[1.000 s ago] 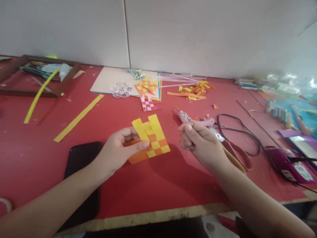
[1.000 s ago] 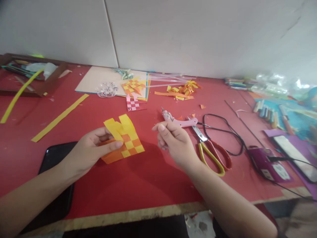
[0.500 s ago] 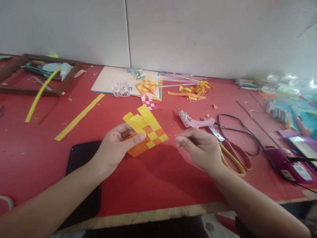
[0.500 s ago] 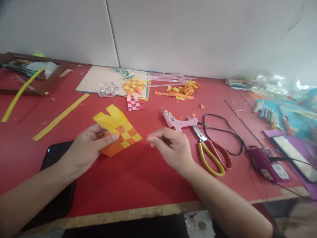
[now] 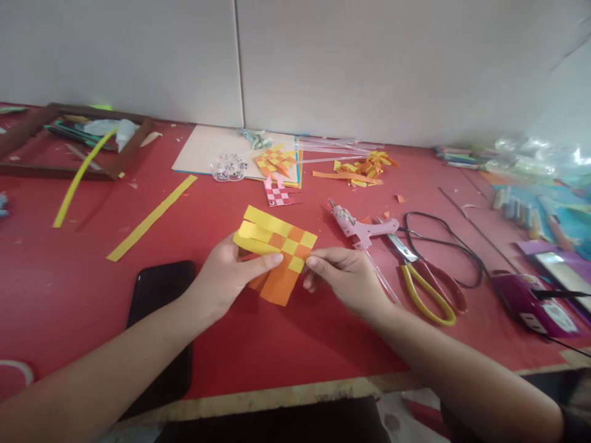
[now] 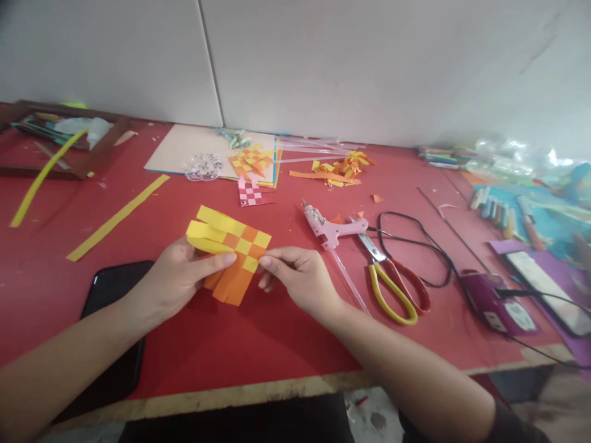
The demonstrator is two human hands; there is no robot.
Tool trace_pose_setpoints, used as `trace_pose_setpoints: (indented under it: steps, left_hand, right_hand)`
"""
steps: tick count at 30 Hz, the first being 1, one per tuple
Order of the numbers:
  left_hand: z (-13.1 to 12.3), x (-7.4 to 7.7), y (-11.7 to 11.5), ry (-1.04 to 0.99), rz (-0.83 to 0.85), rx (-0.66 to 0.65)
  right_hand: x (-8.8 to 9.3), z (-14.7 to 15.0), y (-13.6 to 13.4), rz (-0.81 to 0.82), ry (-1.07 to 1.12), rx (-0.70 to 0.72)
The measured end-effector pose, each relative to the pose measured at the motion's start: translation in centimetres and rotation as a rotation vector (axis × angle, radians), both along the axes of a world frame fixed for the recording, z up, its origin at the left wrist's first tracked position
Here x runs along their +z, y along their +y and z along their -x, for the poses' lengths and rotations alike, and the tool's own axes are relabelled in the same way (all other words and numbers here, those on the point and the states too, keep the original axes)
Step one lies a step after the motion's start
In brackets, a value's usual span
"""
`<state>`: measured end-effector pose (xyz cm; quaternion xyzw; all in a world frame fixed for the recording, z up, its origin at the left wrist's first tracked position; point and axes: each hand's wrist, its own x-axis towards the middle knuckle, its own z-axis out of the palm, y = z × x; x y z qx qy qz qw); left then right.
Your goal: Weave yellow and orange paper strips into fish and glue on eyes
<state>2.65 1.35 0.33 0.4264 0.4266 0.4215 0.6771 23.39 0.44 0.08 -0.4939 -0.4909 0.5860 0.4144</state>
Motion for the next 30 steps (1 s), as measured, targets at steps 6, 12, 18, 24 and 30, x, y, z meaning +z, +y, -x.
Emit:
trace_pose_setpoints:
  steps: [6,12,18,24,30]
  left_hand:
    - [-0.1,0.7,-0.4,0.257,-0.071,0.034]
    - [0.6,0.6,-0.3,0.467,-0.108,0.113]
    - [1.6,-1.3,-0.3,0.788,-0.438,0.178]
    - [1.0,0.9,-1.2,0.891,-0.819,0.280]
    - [-1.6,3.4,-2.2,0.269,-0.077,-0.224]
  right_hand:
    - [-0.1,0.1,0.3,0.038,0.037,-0.028]
    - [-0.2,-1.0,1.5,0.052,0.147,-0.169]
    - [-0.1,-1.6,2.0,0.203,0.440,-0.096]
    - [0.0,-1.5,1.4,0.269,0.555,0.001]
    - [1.1,0.7,0.2,0.291,0.646,0.021]
